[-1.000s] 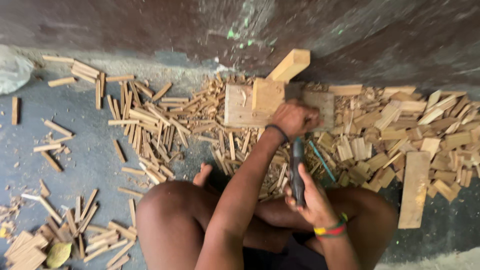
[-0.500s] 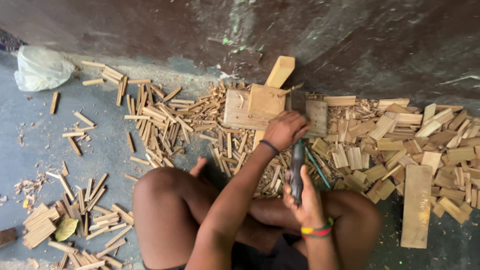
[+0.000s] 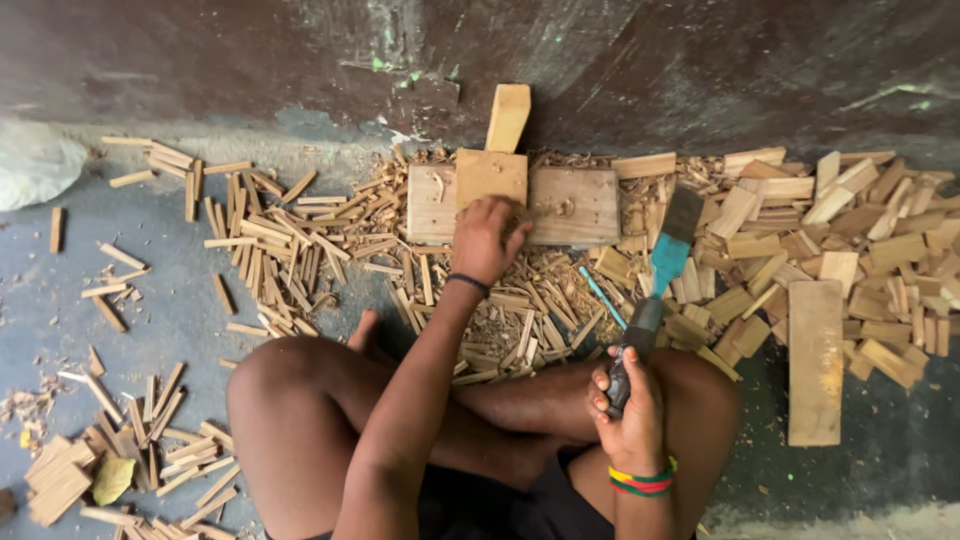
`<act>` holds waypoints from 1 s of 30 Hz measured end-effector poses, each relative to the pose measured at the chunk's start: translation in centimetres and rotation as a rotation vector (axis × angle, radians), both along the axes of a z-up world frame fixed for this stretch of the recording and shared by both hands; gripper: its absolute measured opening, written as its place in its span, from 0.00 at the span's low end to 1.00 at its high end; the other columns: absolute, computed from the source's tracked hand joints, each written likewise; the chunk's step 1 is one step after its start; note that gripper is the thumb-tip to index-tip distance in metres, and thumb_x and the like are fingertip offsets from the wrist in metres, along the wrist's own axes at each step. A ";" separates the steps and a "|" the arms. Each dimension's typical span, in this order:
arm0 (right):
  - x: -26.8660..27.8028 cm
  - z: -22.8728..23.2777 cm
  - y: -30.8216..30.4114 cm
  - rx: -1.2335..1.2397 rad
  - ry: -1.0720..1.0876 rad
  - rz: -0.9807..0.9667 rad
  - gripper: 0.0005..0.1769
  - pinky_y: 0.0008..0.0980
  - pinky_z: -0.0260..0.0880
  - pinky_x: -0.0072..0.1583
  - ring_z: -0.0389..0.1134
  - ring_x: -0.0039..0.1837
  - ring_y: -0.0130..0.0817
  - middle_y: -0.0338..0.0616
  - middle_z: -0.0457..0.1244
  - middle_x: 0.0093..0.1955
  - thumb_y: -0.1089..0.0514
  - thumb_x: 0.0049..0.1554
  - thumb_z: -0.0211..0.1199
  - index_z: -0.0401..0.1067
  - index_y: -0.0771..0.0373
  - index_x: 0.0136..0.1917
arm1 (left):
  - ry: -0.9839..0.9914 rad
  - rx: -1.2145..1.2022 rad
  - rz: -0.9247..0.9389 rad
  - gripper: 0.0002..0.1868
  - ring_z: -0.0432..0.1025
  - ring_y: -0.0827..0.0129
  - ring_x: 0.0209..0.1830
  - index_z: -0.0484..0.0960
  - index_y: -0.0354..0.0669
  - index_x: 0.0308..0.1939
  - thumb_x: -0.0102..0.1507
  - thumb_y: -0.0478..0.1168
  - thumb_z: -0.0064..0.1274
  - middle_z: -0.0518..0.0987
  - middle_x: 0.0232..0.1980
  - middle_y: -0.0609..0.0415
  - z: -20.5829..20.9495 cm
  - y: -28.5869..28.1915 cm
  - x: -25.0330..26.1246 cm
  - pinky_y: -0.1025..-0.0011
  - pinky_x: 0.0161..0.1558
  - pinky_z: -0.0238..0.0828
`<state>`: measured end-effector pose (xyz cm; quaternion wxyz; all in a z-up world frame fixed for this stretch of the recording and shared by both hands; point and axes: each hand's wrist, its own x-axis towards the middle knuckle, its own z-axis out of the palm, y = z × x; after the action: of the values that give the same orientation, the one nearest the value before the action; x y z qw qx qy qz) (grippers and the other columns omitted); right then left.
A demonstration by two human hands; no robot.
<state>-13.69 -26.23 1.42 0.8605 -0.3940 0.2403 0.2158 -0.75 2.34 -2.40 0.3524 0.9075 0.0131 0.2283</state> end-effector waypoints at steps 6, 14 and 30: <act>0.2 -0.5 0.9 0.024 0.056 0.032 0.17 0.23 0.55 0.28 0.57 0.29 0.25 0.40 0.59 0.33 0.43 0.64 0.58 0.67 0.58 0.54 | -0.112 0.275 -0.124 0.13 0.76 0.64 0.43 0.87 0.47 0.43 0.68 0.51 0.55 0.85 0.45 0.51 0.4 -2.0 1.4 0.59 0.52 0.69; 0.6 -0.8 1.0 -0.008 0.116 -0.005 0.18 0.23 0.54 0.27 0.57 0.28 0.25 0.39 0.59 0.32 0.42 0.63 0.58 0.68 0.57 0.54 | 0.235 0.541 0.109 0.15 0.72 0.59 0.52 0.85 0.44 0.52 0.66 0.41 0.46 0.83 0.51 0.50 -0.5 -3.5 10.7 0.60 0.57 0.63; 0.7 0.2 1.3 0.091 0.141 0.016 0.18 0.22 0.55 0.28 0.58 0.29 0.26 0.41 0.60 0.33 0.42 0.61 0.59 0.67 0.57 0.54 | 0.264 0.651 0.179 0.11 0.76 0.58 0.52 0.86 0.51 0.43 0.59 0.39 0.52 0.84 0.45 0.52 -1.8 -3.4 11.3 0.58 0.60 0.58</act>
<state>-13.01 -24.96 1.58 0.8568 -0.3402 0.2870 0.2605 10.60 -1.09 -4.21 0.0190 0.9891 0.0642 0.1314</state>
